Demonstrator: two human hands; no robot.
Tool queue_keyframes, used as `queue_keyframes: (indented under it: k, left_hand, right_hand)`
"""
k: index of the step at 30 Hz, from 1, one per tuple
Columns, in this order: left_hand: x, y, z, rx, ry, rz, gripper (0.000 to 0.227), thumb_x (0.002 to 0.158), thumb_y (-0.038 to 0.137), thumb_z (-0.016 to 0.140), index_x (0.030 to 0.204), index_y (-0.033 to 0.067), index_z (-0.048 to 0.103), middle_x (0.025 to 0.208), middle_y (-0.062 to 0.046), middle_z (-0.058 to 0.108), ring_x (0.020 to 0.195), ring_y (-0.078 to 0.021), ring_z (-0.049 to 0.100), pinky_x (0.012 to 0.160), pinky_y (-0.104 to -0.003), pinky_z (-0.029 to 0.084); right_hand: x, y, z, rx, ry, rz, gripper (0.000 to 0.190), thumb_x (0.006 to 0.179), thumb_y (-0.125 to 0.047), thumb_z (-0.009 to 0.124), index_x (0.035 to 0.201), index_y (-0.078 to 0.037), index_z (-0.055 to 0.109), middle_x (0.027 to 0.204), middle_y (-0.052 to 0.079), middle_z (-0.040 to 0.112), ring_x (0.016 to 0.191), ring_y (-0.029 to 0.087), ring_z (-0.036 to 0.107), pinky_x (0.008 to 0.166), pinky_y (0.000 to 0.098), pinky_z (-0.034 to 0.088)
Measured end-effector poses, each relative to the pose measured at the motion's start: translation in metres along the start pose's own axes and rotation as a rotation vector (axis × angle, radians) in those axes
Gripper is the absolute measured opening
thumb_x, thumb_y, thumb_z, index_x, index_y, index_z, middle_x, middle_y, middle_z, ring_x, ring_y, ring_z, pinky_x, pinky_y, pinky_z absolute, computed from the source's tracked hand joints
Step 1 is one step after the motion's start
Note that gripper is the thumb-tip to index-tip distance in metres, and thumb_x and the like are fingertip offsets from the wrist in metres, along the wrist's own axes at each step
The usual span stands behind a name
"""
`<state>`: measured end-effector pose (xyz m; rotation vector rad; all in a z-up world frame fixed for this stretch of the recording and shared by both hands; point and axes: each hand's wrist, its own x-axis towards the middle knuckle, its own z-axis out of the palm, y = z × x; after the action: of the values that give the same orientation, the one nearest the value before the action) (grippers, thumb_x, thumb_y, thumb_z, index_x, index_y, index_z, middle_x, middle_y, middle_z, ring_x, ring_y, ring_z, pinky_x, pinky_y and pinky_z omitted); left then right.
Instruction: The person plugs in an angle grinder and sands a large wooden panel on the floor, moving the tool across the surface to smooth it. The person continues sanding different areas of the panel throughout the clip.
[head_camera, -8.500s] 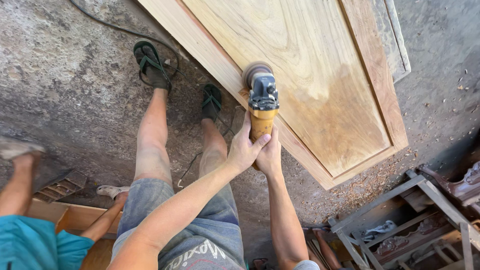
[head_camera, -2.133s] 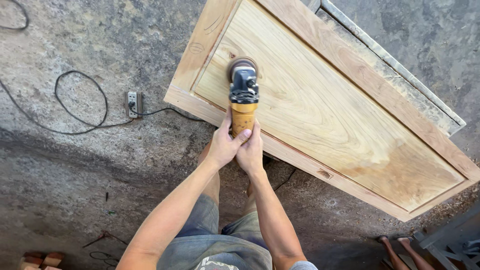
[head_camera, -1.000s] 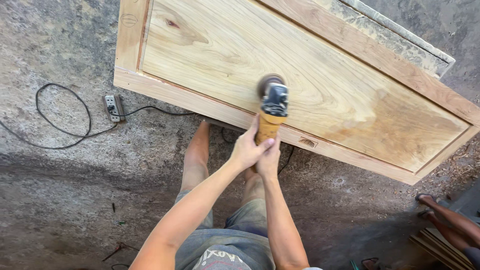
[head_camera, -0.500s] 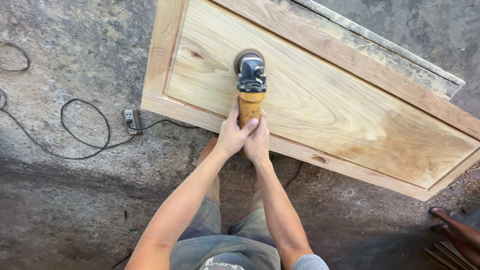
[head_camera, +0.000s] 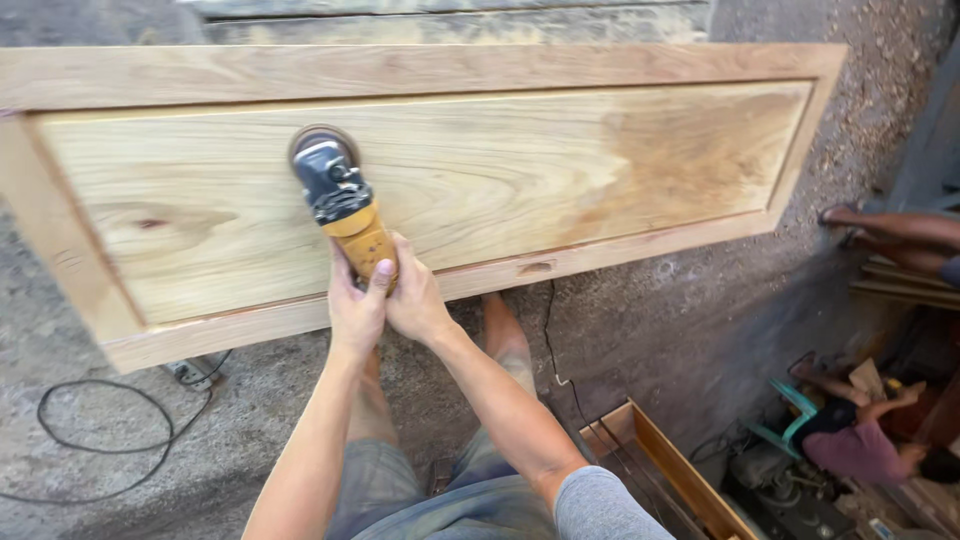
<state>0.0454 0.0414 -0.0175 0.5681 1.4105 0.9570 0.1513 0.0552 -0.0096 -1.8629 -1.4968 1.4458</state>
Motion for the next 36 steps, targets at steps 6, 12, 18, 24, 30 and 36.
queue_keyframes:
  k: [6,12,18,24,30,36]
  left_hand:
    - [0.0,-0.037,0.136,0.159,-0.095,-0.053,0.1,0.092,0.04,0.075,0.162,-0.0029,0.018,0.147,-0.024,0.059,0.131,-0.0275,0.061,0.109,-0.038,0.048]
    - [-0.003,-0.053,0.27,0.24,-0.211,-0.087,0.102,0.091,0.044,0.073,0.162,-0.0019,0.016,0.138,-0.026,0.064,0.125,-0.0281,0.067,0.105,-0.036,0.052]
    - [-0.015,-0.068,0.377,0.3,-0.265,-0.064,0.1,0.09,0.044,0.073,0.163,-0.0001,0.02,0.136,-0.027,0.066,0.126,-0.029,0.065,0.104,-0.037,0.05]
    - [-0.028,-0.089,0.382,0.098,-0.169,-0.05,0.097,0.093,0.035,0.073,0.162,-0.0007,0.015,0.143,-0.024,0.059,0.129,-0.029,0.061,0.105,-0.038,0.05]
    - [-0.058,-0.094,0.321,0.496,-0.21,0.169,0.062,0.106,0.02,0.061,0.16,0.0014,0.037,0.146,-0.025,0.06,0.131,-0.0317,0.062,0.107,-0.038,0.05]
    - [0.039,-0.042,0.227,1.122,0.108,0.297,0.05,0.109,0.014,0.067,0.154,0.0047,0.049,0.127,-0.02,0.063,0.088,-0.0282,0.065,0.069,-0.035,0.057]
  right_hand:
    - [-0.011,0.073,-0.116,0.077,0.083,0.228,0.06,0.096,-0.024,0.068,0.147,-0.008,0.042,0.119,0.023,0.073,0.111,0.035,0.074,0.091,0.0456,0.059]
    - [-0.024,0.141,-0.231,0.061,0.16,0.337,0.067,0.092,-0.024,0.072,0.147,-0.007,0.039,0.126,0.022,0.068,0.115,0.035,0.069,0.093,0.0451,0.055]
    - [-0.039,0.198,-0.321,0.132,0.262,0.363,0.066,0.089,-0.028,0.074,0.144,-0.006,0.046,0.128,0.021,0.072,0.117,0.032,0.072,0.094,0.043,0.057]
    - [-0.042,0.199,-0.326,0.126,0.174,0.21,0.075,0.085,-0.025,0.081,0.146,-0.003,0.042,0.124,0.024,0.069,0.115,0.034,0.07,0.092,0.0432,0.057]
    - [-0.069,0.195,-0.338,0.287,0.106,0.248,0.08,0.081,-0.016,0.08,0.148,-0.003,0.039,0.129,0.019,0.066,0.117,0.03,0.069,0.099,0.0417,0.056]
    - [-0.094,0.219,-0.409,0.506,0.335,0.186,0.073,0.079,-0.003,0.079,0.142,-0.004,0.042,0.114,0.009,0.062,0.103,0.021,0.067,0.093,0.0393,0.059]
